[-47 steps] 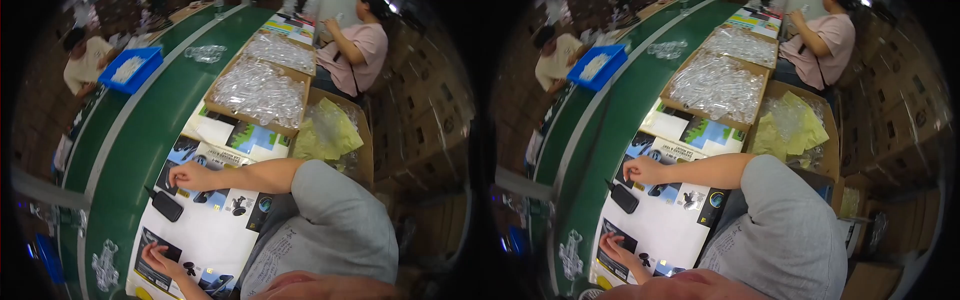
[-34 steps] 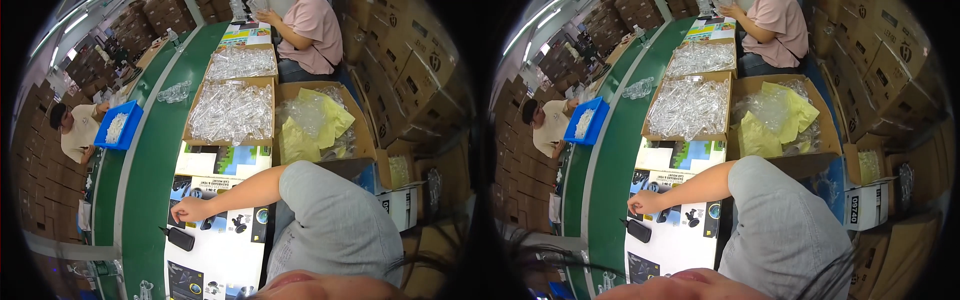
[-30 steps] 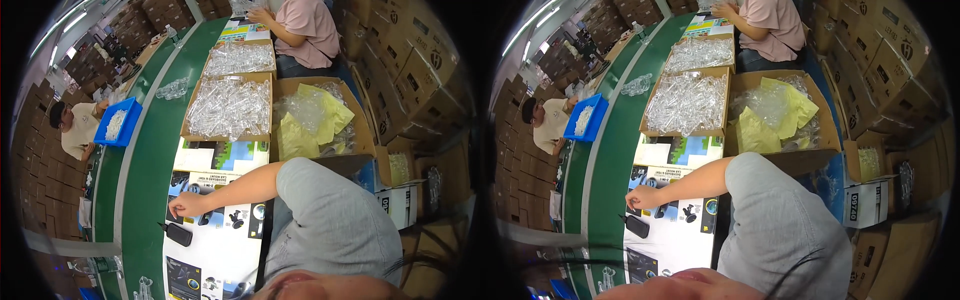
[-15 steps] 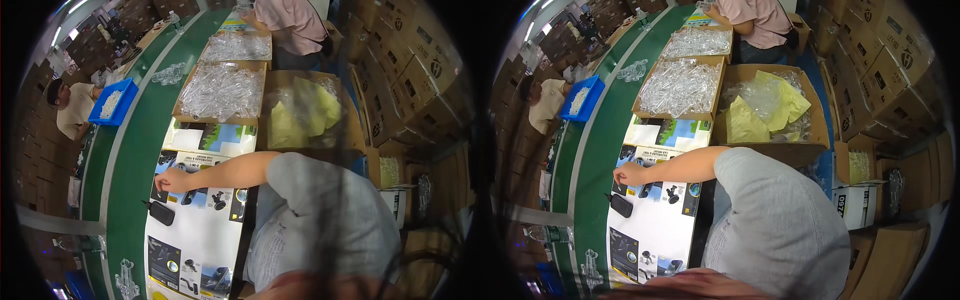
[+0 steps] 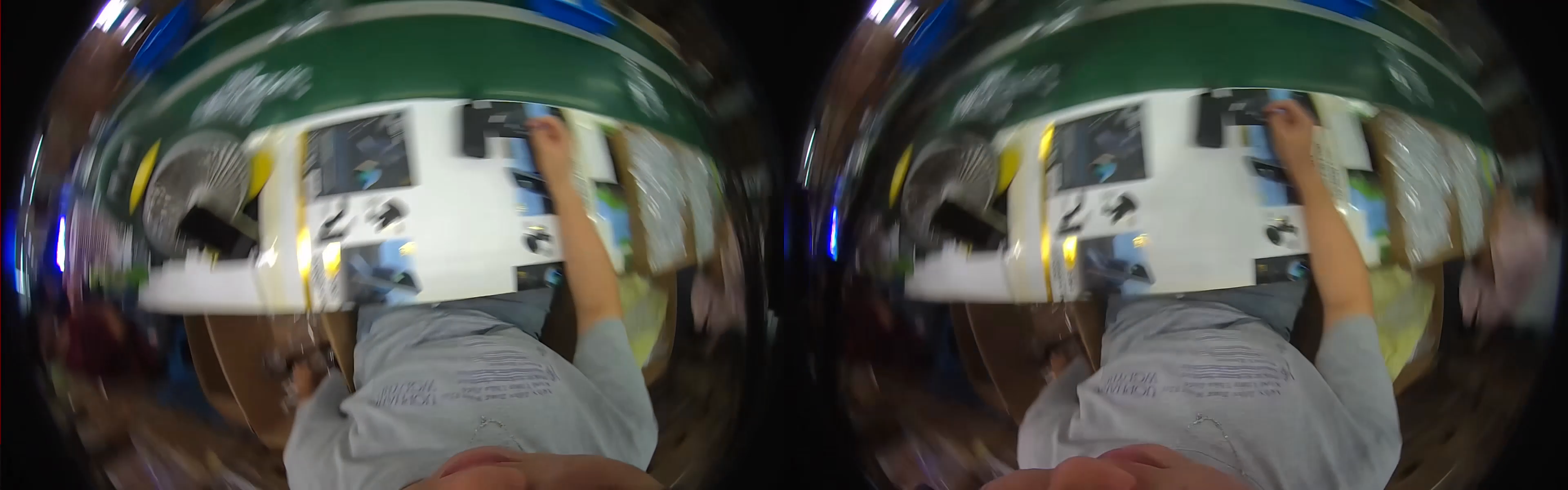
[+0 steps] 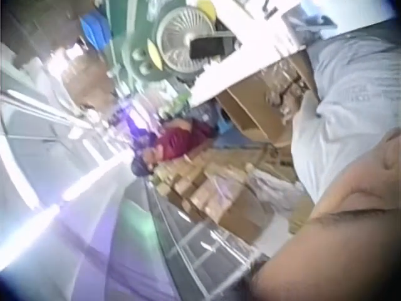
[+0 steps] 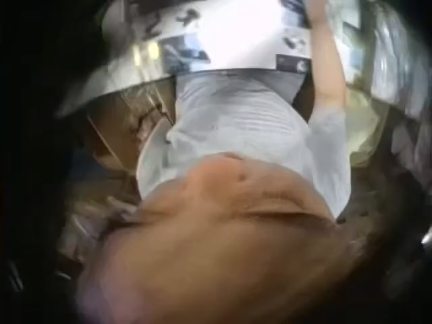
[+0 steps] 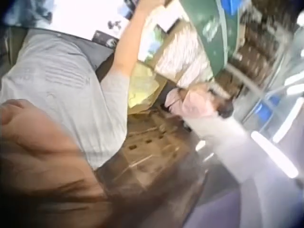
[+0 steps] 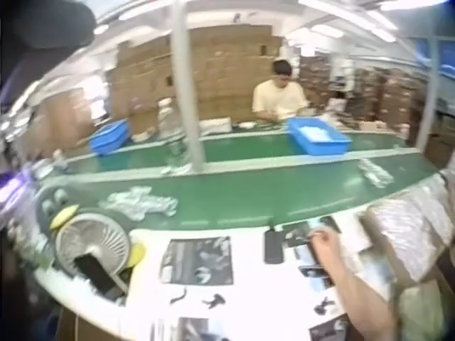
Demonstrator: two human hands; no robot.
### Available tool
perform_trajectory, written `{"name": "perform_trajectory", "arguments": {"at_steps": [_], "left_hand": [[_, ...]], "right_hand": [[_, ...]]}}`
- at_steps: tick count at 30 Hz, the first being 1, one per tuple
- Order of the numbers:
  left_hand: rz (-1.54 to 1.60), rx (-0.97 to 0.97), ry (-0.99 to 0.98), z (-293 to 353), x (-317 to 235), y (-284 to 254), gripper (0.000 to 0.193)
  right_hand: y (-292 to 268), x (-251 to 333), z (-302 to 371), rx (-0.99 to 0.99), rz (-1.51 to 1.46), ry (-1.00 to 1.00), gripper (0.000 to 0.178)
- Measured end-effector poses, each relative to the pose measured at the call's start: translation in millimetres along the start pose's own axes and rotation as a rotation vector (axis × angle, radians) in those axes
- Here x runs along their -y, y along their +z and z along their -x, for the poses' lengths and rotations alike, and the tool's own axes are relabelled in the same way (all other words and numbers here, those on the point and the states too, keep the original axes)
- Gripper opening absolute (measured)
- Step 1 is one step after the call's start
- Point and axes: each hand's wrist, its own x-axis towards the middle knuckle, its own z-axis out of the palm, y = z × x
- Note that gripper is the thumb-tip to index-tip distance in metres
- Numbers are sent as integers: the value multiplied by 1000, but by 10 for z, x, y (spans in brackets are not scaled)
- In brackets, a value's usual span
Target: The worker is applying adhesive to small transparent plastic components and assembling them into larger units at a factory workstation.
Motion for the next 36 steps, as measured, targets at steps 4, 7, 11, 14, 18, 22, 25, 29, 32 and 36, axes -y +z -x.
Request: {"name": "perform_trajectory", "arguments": {"at_steps": [4,7,11,14,18,22,25,29,32,36], "left_hand": [[291,682,-258,1557,2271,569,60],[388,670,-437,1656,2228,613,67],[195,482,-706,1789,1956,426,78],[258,712,-869,1572,1814,338,75],[307,799,-874,1511,1872,417,74],[308,746,-723,1514,2080,500,78],[441,741,-647,1621,2495,639,78],[836,887,-857,1494,2889,540,68],[990,1027,-749,1083,2995,64,59],[1398,1186,-759,901,3389,-431,48]], "right_hand": [[-155,-59,-59,-56,160,-81,9],[-116,-58,-66,-38,54,-77,9],[58,32,-65,4,23,-66,7],[27,27,-74,-17,-12,-23,7],[37,42,-80,-43,-19,-18,7],[-1,51,-85,-51,-8,-47,7],[26,50,-75,-41,-16,-36,6],[3,0,-65,-25,-23,-11,6],[-76,9,-65,-54,-7,-2,6],[25,62,-59,-19,-40,-6,8]]}}
